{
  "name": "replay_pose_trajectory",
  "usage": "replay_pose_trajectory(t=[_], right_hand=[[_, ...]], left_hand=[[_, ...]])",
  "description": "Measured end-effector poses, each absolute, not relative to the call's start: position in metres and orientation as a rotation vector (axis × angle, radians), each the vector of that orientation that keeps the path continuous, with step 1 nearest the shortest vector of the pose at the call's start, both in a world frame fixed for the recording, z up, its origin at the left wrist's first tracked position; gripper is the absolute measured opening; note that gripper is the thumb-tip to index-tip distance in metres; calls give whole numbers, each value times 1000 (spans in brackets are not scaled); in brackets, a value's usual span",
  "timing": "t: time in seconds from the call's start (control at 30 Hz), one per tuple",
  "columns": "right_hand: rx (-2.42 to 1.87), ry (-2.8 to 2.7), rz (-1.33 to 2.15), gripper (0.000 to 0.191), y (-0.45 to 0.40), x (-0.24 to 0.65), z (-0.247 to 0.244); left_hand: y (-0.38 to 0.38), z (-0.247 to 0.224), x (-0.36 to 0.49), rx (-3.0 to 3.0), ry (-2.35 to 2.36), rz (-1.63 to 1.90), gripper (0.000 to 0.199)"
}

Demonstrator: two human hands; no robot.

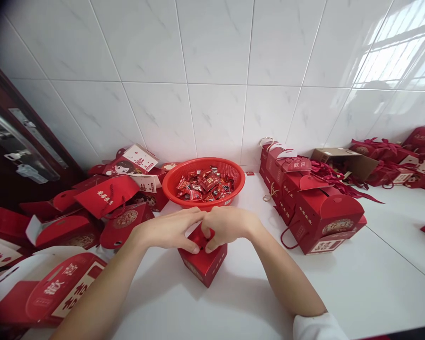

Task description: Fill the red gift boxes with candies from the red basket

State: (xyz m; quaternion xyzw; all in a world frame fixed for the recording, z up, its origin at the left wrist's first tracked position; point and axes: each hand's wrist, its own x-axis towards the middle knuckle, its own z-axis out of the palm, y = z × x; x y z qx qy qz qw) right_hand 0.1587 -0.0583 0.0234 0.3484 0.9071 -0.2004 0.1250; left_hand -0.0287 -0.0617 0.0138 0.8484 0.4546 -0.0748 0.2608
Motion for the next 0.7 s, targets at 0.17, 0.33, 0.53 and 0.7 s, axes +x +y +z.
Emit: replay_pose_trajectory(t=[0.17,0.33,0.53,0.7], right_hand=[[1093,2726,-602,33,-60,172,30],[1334,2735,-513,34,-68,185,38],[1498,2609,-505,33,-73,163,30],[1509,2589,-413,54,-70,138,7]], left_hand=[[-51,9,-29,2282,1067,-265,37],[-56,4,-20,2281,1411,-241,44],[-62,-8,-3,2301,1628,-66,37],[-60,-4,-11,2307,1416,-2,18]])
